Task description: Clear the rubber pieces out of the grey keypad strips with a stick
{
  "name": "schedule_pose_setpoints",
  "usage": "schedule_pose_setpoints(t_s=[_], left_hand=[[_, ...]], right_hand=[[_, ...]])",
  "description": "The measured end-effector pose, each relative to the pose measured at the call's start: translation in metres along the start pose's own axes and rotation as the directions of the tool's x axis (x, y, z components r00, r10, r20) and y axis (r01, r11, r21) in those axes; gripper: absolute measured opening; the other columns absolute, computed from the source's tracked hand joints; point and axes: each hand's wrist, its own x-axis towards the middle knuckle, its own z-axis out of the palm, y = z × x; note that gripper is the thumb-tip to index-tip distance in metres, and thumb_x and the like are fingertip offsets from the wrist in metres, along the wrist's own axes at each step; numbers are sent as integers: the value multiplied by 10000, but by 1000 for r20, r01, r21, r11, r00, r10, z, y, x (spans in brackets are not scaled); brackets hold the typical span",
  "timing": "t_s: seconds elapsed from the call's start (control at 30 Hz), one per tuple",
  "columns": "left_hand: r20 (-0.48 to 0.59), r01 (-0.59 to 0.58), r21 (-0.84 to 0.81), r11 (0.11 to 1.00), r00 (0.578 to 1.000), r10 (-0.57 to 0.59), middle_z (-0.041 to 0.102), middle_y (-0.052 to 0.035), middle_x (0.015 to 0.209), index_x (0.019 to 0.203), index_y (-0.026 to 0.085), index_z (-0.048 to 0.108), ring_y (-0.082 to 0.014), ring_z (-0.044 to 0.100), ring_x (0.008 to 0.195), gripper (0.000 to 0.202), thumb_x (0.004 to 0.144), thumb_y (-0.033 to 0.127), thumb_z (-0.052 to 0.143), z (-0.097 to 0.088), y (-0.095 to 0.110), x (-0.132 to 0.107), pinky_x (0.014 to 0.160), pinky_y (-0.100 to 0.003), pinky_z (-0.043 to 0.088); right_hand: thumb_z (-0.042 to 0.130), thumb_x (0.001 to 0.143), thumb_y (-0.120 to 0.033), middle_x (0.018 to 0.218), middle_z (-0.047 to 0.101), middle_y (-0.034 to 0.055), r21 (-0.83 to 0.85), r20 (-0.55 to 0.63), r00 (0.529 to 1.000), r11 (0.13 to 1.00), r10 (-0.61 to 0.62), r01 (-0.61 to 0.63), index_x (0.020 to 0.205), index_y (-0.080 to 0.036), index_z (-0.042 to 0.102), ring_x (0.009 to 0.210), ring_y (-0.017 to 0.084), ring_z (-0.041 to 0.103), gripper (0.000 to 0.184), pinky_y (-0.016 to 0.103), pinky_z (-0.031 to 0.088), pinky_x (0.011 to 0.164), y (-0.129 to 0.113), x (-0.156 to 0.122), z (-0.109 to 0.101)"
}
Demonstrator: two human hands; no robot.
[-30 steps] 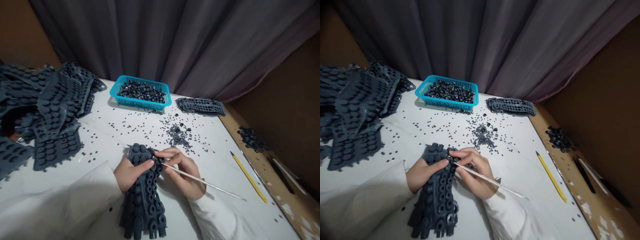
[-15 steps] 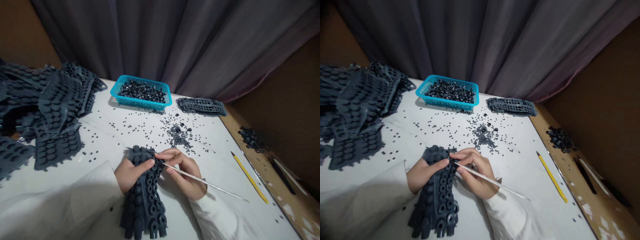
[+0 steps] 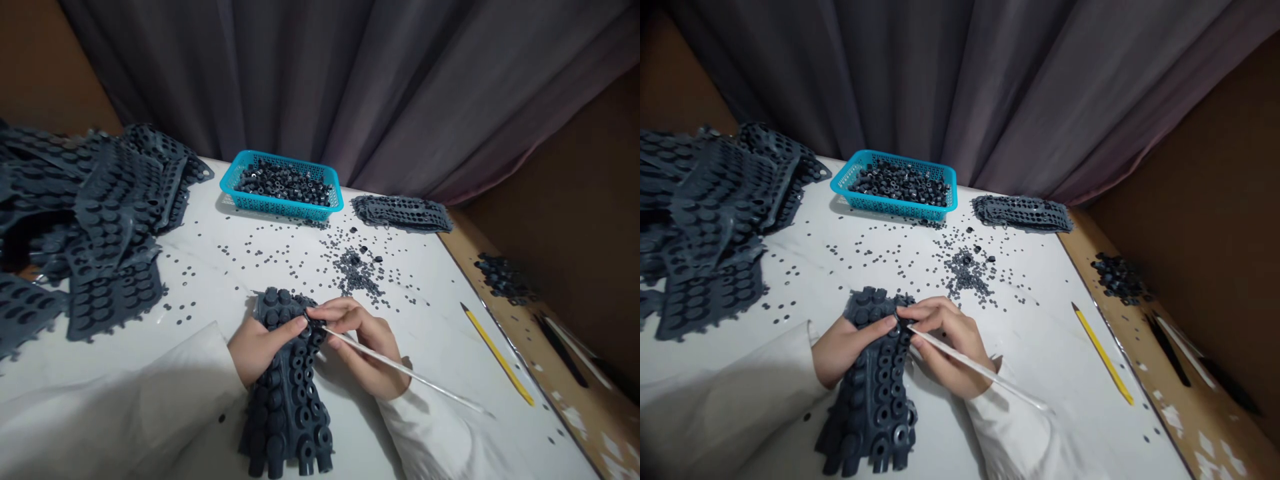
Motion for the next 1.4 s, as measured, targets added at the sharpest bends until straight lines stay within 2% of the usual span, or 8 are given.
schedule_pose_setpoints(t_s=[0.23, 0.4, 0.5, 0.7, 0.9, 1.17, 1.27, 1.4], left_hand=[[-20, 17, -27, 999, 1000, -18, 695, -106, 1018, 978, 153, 689, -303, 613, 1029, 401, 709, 449, 707, 2, 2, -1, 896, -401, 474], [-91, 15, -169, 985, 995, -31, 710, -119, 932, 972, 126, 679, -333, 625, 990, 487, 600, 421, 784, 7, 7, -3, 855, -424, 491], [-84, 19, -194, 981, 996, -36, 711, -116, 908, 999, 128, 669, -328, 638, 958, 499, 600, 404, 789, 8, 7, -3, 851, -432, 491], [-72, 1, -150, 989, 997, -12, 705, -122, 936, 994, 134, 672, -324, 624, 993, 481, 626, 427, 775, 5, 5, -1, 870, -429, 480], [-64, 2, -83, 997, 998, -7, 686, -124, 1029, 983, 144, 671, -310, 613, 1021, 437, 666, 433, 747, 2, 3, 0, 885, -407, 475], [-93, -26, -31, 999, 995, 23, 703, -109, 965, 896, 137, 671, -308, 635, 967, 395, 653, 439, 748, 7, 7, -3, 869, -402, 482], [-110, -26, -34, 999, 994, 22, 706, -103, 942, 884, 140, 666, -307, 637, 958, 391, 647, 441, 747, 7, 8, -3, 850, -393, 489], [-78, -24, -7, 1000, 997, 24, 705, -99, 939, 887, 143, 655, -297, 638, 954, 374, 663, 432, 736, 6, 6, -3, 846, -384, 487]], right_hand=[[530, 831, -76, 1111, 674, 103, -94, 66, 990, 987, -122, 128, 907, -230, 519, 972, 214, 608, 172, 400, 521, 778, 3, -1, -2], [516, 888, -182, 1076, 689, 108, 24, -44, 999, 1000, 16, -14, 870, -231, 517, 1006, 226, 612, 53, 438, 494, 838, 0, -3, 2], [522, 898, -258, 1061, 696, 98, 106, -64, 994, 991, 93, -86, 840, -231, 531, 1035, 221, 609, 65, 425, 489, 854, -4, -1, 4], [536, 893, -280, 1075, 694, 84, 148, -56, 989, 981, 136, -127, 829, -235, 543, 1060, 207, 601, 79, 409, 472, 884, -5, 0, 4], [544, 884, -258, 1092, 685, 95, 131, -42, 995, 987, 95, -88, 845, -230, 548, 1083, 233, 588, 48, 451, 465, 899, -4, -1, 4], [543, 863, -153, 1098, 678, 99, 43, 7, 999, 998, 43, -43, 880, -227, 543, 1069, 232, 588, 76, 448, 488, 874, -1, -2, 2], [530, 874, -165, 1087, 680, 105, 39, 12, 999, 998, 47, -48, 875, -226, 538, 1049, 232, 596, 61, 445, 499, 853, -1, -2, 2], [518, 885, -180, 1062, 686, 103, 61, 6, 998, 996, 69, -70, 847, -221, 529, 1036, 227, 601, 57, 435, 503, 845, -1, -2, 2]])
